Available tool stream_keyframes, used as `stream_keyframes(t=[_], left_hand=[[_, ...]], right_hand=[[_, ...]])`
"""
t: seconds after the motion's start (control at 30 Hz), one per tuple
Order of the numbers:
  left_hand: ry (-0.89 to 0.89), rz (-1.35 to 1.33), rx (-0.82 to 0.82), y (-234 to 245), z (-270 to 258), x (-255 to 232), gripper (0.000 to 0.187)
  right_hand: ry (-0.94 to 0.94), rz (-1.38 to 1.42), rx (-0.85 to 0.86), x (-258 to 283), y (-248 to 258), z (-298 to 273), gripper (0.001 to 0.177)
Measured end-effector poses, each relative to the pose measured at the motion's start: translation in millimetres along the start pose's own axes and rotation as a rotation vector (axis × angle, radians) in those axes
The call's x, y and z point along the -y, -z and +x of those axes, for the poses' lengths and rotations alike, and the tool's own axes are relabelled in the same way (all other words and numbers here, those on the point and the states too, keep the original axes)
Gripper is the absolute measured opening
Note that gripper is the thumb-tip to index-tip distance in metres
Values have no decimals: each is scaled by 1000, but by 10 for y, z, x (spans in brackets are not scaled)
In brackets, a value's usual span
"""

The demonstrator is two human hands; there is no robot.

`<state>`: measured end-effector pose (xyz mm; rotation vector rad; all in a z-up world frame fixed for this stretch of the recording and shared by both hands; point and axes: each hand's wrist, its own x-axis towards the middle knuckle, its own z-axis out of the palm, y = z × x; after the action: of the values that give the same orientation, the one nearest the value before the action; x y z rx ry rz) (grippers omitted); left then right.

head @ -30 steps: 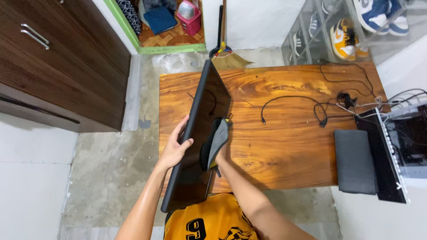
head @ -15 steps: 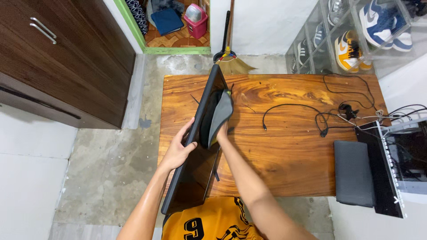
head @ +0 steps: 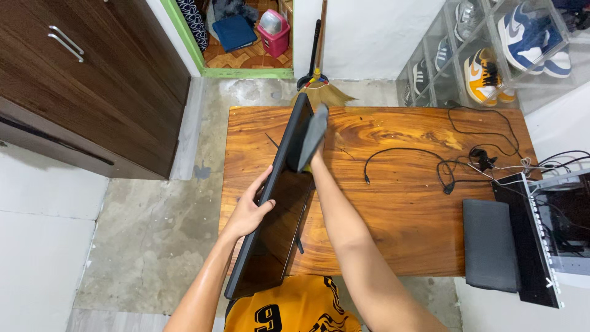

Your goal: The person cleans a computer monitor by wiping its screen, edges, and back panel with a cloth.

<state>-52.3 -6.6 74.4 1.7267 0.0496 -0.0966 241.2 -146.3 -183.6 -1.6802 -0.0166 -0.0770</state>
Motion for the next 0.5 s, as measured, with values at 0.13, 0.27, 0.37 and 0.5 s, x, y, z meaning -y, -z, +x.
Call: stream_keyframes(t=[0.13,0.27,0.37,0.5], left_hand=[[-33,-22,2,6,28,153,79],[3,-102,-22,49,109,484,78],[-55,-83,-22,68,128,652,76],[-3,-36,-51,30,96,523,76]], right_hand=[[316,-165,-93,467,-324,-311,57],[746,-337,-97,1403,-207,-1316,54],[615,-157,101,1953,-9,-1648,45],[802,-602,289,2143,226,-1342,27]])
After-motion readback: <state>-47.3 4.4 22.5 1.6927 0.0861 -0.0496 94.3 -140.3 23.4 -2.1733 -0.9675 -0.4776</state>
